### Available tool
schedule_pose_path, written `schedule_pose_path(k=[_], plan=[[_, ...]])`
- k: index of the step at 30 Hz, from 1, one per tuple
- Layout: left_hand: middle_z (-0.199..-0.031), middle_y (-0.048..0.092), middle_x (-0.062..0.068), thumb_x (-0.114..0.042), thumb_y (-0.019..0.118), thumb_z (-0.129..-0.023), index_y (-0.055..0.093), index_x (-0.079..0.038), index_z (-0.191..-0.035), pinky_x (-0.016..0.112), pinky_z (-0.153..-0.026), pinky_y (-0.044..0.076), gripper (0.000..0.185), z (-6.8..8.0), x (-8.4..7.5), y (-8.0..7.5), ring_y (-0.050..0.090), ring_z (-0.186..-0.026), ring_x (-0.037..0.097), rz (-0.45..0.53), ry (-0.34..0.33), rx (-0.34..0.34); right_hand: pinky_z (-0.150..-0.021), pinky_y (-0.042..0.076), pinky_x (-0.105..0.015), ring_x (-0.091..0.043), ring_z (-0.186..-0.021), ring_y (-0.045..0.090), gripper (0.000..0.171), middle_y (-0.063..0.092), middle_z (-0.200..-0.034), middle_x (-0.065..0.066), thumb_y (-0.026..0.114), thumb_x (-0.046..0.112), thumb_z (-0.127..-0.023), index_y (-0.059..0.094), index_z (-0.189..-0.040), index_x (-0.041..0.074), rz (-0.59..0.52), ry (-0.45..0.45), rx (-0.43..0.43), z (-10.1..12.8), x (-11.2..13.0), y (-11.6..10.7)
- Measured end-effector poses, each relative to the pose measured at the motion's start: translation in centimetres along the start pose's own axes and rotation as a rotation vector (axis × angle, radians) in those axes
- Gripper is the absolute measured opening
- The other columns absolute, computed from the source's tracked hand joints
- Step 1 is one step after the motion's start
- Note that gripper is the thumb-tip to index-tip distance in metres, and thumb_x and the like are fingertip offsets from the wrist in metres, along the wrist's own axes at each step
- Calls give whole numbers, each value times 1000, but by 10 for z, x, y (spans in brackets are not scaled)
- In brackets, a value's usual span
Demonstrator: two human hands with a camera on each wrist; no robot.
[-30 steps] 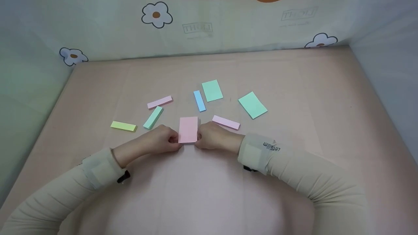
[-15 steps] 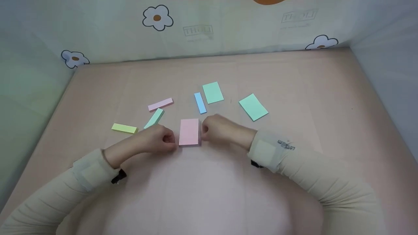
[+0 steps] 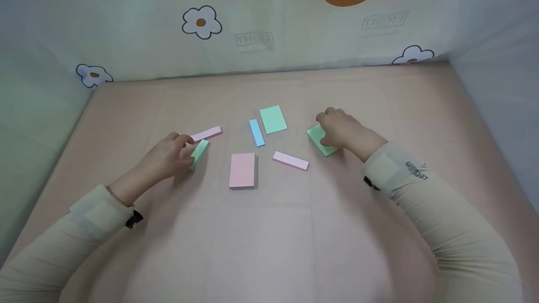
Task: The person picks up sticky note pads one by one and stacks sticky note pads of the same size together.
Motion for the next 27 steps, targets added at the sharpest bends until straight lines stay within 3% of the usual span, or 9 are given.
schedule_pose_path(k=[4,10,18,27], plan=[[-112,48,18,-17,61,-82,41,0,-129,41,-82,44,54,-2,4,0,49,-92,28,-63,-28,86,-93,37,-53,-41,-116,40,58,41,-128,-26,67,5,-75,44,-127,-5,73,-104,106,0,-18,3],[-114,46,19,-14,64,-78,36,-1,-133,42,-81,44,63,-2,5,-1,51,-91,30,-91,-16,143,-96,36,-51,-39,-117,43,57,42,-129,-22,70,4,-73,47,-124,-7,158,-241,79,-5,-27,11],[-115,47,19,-20,68,-78,32,-3,-137,44,-84,44,72,2,6,-1,51,-94,29,-73,-31,163,-97,35,-50,-36,-116,43,64,40,-131,-19,72,14,-74,43,-129,-4,142,-199,147,-14,-26,10],[-117,47,19,-21,67,-79,33,-2,-137,45,-86,44,69,3,8,0,51,-94,29,-47,-42,161,-88,40,-46,-30,-100,44,74,45,-117,-20,69,39,-75,42,-128,-6,176,-94,134,-15,-18,15]])
Point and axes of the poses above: each hand's wrist, its own z-axis away from the middle knuckle, its own y-axis out of the palm, x = y × z, the point moved 1 cm from there along -z, towards the middle knuckle
